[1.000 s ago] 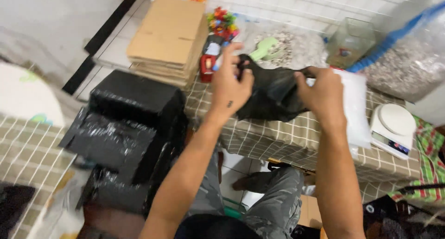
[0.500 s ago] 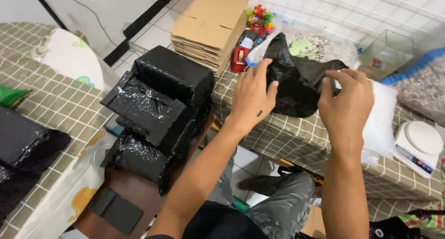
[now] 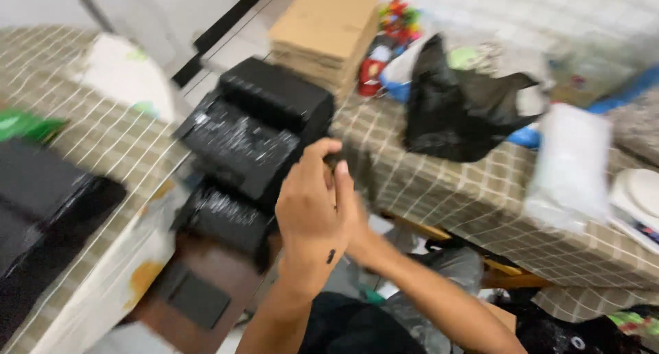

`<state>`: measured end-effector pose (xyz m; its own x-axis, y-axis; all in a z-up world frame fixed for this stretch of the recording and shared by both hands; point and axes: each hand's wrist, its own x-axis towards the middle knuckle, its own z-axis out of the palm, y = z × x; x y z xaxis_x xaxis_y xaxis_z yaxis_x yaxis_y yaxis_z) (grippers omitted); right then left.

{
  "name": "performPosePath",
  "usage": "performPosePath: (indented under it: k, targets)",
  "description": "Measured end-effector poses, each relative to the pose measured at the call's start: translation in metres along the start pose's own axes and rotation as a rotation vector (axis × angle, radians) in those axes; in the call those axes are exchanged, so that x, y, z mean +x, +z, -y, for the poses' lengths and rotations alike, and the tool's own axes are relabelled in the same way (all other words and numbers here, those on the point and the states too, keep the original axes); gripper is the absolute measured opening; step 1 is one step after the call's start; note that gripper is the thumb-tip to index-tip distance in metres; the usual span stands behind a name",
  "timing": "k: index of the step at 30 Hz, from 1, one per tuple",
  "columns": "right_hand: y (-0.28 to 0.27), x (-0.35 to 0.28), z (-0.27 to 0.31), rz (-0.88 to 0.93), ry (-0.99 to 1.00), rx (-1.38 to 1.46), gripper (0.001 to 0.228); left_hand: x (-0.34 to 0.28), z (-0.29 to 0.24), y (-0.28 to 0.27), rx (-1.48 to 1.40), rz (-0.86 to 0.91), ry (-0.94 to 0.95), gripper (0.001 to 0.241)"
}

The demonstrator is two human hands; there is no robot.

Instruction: The person uses a green scoop to transfer pebbles from a large bag into small plastic bags, then weighs the small bags on a digital scale and wraps them in black bubble wrap.

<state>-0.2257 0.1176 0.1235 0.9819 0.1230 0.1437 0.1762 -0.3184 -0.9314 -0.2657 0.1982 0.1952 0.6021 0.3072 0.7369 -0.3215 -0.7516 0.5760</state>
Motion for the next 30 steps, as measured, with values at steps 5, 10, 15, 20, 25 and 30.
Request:
performPosePath:
  k: [5, 10, 15, 20, 25, 30]
  targets:
    - [0.16, -0.079, -0.042, 0.486, -0.146, -0.386, 0.049, -0.056, 0.094, -0.092, 0.235, 0.353, -0.656, 0.019]
    - [0.269, -0.138, -0.095, 0.741, -0.251, -0.692, 0.074, -0.124, 0.209, -0.187, 0.34, 0.103, -0.836, 0.011]
    - [0.304, -0.157, -0.099, 0.682, -0.226, -0.832, 0.108, -0.179, 0.278, -0.247, 0.357, 0.004, -1.059, 0.014]
    - [0.319, -0.16, -0.114, 0.636, -0.158, -0.918, 0.094, -0.195, 0.291, -0.249, 0.246, -0.09, -1.063, 0.013]
    - [0.323, -0.154, -0.108, 0.683, -0.148, -0.878, 0.099, -0.179, 0.282, -0.25, 0.185, -0.006, -1.147, 0.019]
    - [0.307, -0.154, -0.081, 0.726, -0.114, -0.894, 0.094, -0.167, 0.285, -0.237, 0.18, 0.023, -1.126, 0.023]
